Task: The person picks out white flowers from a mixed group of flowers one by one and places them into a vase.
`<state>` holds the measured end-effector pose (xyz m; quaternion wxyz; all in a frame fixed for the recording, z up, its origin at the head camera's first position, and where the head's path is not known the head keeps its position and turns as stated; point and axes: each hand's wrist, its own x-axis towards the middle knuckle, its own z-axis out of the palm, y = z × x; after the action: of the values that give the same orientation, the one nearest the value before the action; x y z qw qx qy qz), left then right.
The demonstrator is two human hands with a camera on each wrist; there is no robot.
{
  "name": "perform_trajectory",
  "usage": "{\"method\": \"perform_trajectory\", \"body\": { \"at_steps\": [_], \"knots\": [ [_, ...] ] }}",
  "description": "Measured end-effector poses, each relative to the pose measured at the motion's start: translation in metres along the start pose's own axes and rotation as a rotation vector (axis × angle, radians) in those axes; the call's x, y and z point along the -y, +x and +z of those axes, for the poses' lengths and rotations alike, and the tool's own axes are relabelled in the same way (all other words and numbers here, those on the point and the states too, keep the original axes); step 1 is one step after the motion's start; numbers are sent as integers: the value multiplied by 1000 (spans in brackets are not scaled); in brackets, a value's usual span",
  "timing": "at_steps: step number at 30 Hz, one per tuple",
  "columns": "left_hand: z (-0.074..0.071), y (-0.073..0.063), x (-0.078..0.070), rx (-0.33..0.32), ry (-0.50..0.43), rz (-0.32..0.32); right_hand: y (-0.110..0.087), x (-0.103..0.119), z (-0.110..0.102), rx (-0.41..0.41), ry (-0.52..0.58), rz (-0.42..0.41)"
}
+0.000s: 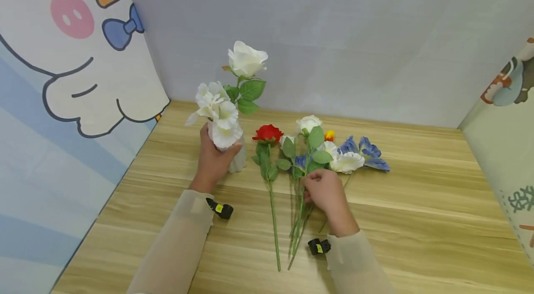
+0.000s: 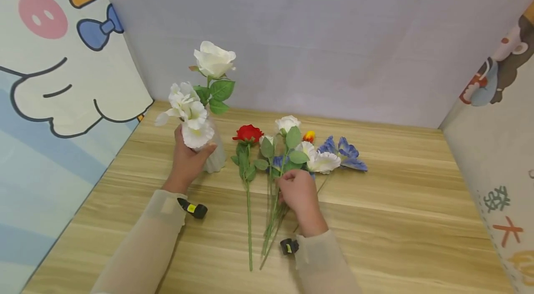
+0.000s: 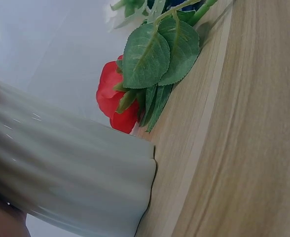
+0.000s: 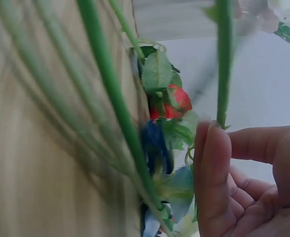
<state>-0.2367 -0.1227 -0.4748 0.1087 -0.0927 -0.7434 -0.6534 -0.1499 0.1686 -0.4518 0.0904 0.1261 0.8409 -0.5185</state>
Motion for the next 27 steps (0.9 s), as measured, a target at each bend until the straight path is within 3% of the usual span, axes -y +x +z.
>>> {"method": "perform_trajectory", "body": {
  "at_steps": [7, 15, 21, 27],
  "knots": [
    [1, 2, -1, -1, -3, 18, -5, 9, -9, -10, 25, -8],
    [1, 1, -1, -9, 8, -41, -11, 15, -14, -31, 117, -49],
    [3, -3, -21, 13, 6, -49, -12, 18, -16, -43, 172, -61],
    [4, -7, -33, 4, 11, -53, -13, 21, -15, 18, 280, -110]
  ]
}}
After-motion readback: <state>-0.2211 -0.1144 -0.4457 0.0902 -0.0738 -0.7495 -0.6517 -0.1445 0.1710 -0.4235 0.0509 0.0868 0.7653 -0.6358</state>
